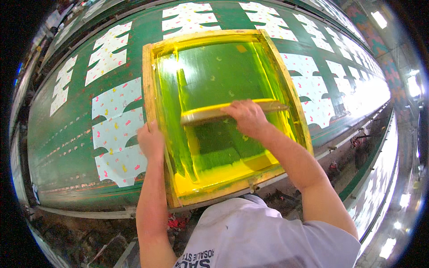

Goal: The person repeatedly uses a squeegee to spread a green viscous substance across a screen-printing frame. The person holds the frame with both hands and moves the squeegee back and forth to distribute the material evenly.

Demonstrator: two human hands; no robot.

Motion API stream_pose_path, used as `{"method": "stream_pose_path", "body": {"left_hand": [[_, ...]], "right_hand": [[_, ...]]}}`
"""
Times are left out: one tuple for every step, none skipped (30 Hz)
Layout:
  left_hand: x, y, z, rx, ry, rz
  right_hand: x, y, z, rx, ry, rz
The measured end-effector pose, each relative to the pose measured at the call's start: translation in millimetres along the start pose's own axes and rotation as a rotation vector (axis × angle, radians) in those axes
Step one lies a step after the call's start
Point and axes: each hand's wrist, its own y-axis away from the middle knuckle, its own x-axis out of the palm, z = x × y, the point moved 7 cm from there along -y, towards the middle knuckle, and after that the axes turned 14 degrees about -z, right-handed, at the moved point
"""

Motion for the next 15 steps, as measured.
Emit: {"method": "stream_pose_path", "body": {"left_hand": [[1, 0, 1, -0.003, 0.004, 0.002], [1, 1, 1, 0.0, 0.009, -0.011], [0, 1, 2, -0.001, 0.016, -0.025], [-1, 2, 1, 0.017, 0.005, -0.048], [-2, 4, 0, 0.03, -0.003, -0.071], [-4, 5, -1, 0.051, -0.013, -0.097], [-4, 6, -1, 0.043, -0.031, -0.092], [-3, 6, -2, 0.043, -0.046, -0.093], [-2, 6, -2, 0.032, -0.066, -0.09], [-2, 6, -4, 0.035, -0.063, -0.095], [-2, 6, -4, 0.029, -0.063, -0.096], [-3, 6, -6, 0.028, -0.055, -0.107], [-2, 6, -6, 0.021, -0.066, -0.101], [-2, 6, -6, 0.022, -0.067, -0.106], [-2, 6, -7, 0.03, -0.056, -0.112]], "right_hand": [[9, -21, -14, -0.002, 0.004, 0.015], [15, -43, -26, -0.018, -0.003, 0.006], [24, -61, -40, -0.017, 0.036, 0.029], [32, -81, -52, -0.03, 0.065, 0.027], [40, -100, -64, -0.051, 0.094, 0.015], [48, -117, -77, -0.052, 0.099, 0.003], [54, -135, -90, -0.059, 0.106, -0.02], [61, -153, -104, -0.064, 0.117, -0.037], [67, -170, -117, -0.069, 0.123, -0.059], [73, -185, -129, -0.069, 0.13, -0.073], [80, -198, -140, -0.049, 0.147, -0.056], [84, -212, -149, -0.052, 0.128, -0.064], [89, -225, -160, -0.016, 0.122, -0.031], [94, -237, -172, 0.032, 0.124, 0.021], [99, -248, -180, 0.065, 0.115, 0.056]]}}
